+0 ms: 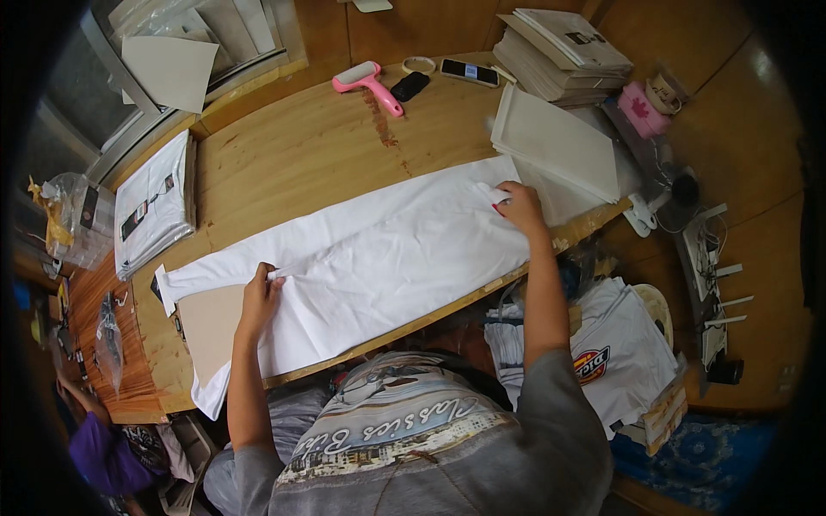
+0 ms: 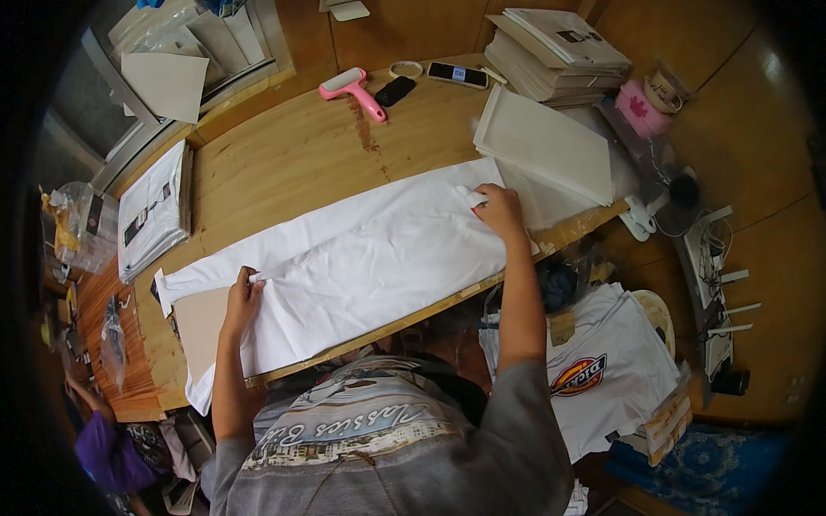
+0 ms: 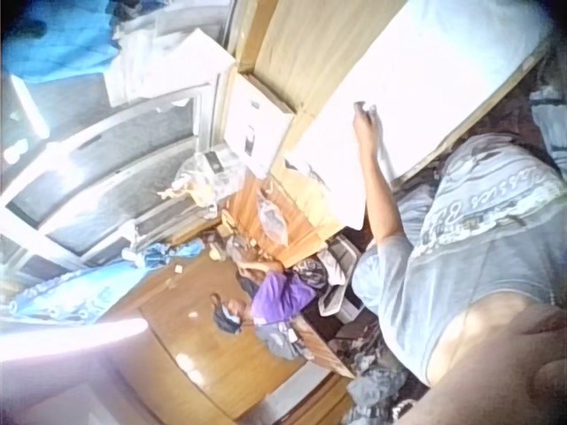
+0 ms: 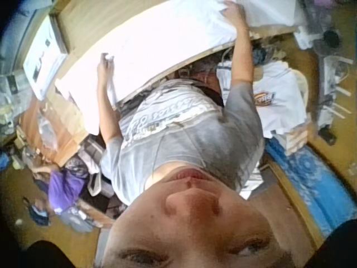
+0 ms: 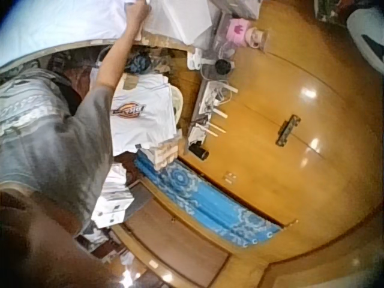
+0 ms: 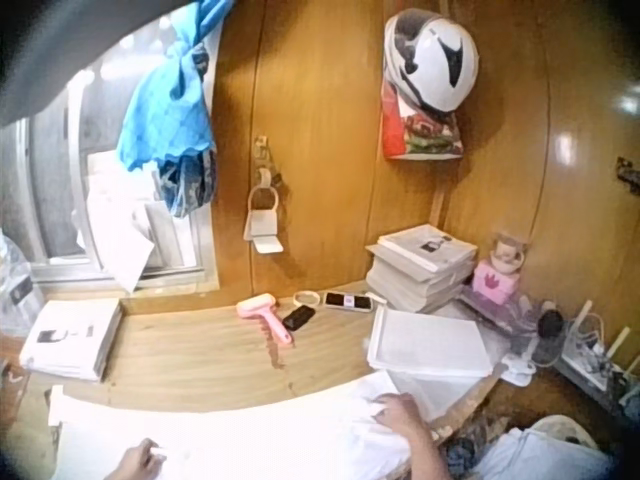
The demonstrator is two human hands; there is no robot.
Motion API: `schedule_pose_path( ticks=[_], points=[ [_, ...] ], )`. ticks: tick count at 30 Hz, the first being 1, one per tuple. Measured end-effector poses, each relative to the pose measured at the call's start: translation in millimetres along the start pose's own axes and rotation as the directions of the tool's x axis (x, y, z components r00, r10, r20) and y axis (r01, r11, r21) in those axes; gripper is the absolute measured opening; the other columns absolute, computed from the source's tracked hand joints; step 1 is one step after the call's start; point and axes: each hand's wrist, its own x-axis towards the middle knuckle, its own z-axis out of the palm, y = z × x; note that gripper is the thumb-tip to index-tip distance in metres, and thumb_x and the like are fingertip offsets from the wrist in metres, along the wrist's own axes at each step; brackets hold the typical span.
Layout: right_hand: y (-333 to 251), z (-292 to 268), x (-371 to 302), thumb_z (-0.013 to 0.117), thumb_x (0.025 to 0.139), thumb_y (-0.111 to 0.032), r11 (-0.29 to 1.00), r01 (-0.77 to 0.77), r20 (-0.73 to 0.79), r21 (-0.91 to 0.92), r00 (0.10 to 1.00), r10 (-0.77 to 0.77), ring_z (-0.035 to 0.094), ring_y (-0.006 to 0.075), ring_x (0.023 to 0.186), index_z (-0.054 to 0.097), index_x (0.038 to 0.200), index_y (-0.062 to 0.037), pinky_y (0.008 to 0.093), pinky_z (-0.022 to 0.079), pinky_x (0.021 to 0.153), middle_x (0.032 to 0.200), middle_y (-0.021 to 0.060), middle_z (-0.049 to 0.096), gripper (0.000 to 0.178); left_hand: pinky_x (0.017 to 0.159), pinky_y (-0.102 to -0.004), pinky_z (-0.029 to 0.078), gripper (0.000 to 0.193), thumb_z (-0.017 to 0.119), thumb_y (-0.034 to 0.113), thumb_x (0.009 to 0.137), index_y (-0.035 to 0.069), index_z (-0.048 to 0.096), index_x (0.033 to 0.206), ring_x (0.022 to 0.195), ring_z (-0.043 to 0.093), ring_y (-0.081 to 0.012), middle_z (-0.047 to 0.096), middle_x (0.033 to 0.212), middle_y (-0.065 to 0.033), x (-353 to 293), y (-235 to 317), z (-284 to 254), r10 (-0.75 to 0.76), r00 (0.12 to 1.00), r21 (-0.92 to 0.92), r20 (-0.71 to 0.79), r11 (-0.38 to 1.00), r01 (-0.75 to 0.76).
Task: The person folds white t-shirts on a wooden table. They place a cardboard insert inside each shirt, fold the sleeves and body, use a lint roller to clean the surface, and then stack the folded shirts.
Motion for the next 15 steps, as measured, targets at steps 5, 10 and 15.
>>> schedule_pose_path(
  ticks=[5,10,15],
  points=[
    [35,-57,-3,0.057,0.074,-0.01,0.332,-0.062,0.119,0.941,0.981,-0.155,0.049,0.0127,0.091,0.05,0.108,-0.005,0.0244,0.038,0.08,0.099,0.0044,0.055,0.035,0.049,-0.0296,0.036,0.018,0.051,0.016,0.082,0.002,0.042,0.09,0.05,0.042,-0.0185,0.045,0.055,-0.0123,-1,5,-1,-0.005,1.0,-0.008,-0.008,1.0,0.005],
    [42,-25,40,0.055,0.081,-0.018,0.61,-0.538,0.405,0.582,0.842,0.356,0.042,0.0153,0.101,0.04,0.121,-0.0087,0.0279,0.034,0.088,0.119,0.0072,0.042,0.044,0.05,-0.0321,0.038,0.022,0.053,0.018,0.081,0.001,0.045,0.091,0.05,0.046,-0.0254,0.049,0.057,-0.0163,7,5,2,-0.042,0.999,0.058,0.0,0.997,0.042],
    [39,-43,27,0.062,0.067,0.004,0.771,-0.169,0.413,0.614,0.901,-0.131,0.036,0.0172,0.113,0.032,0.126,-0.0142,0.0269,0.026,0.097,0.13,0.0052,0.029,0.069,0.05,-0.0304,0.038,0.021,0.055,0.018,0.079,0.001,0.046,0.089,0.049,0.045,-0.0207,0.05,0.057,-0.0142,7,3,1,-0.068,0.997,0.004,0.023,0.998,0.068]
  ],
)
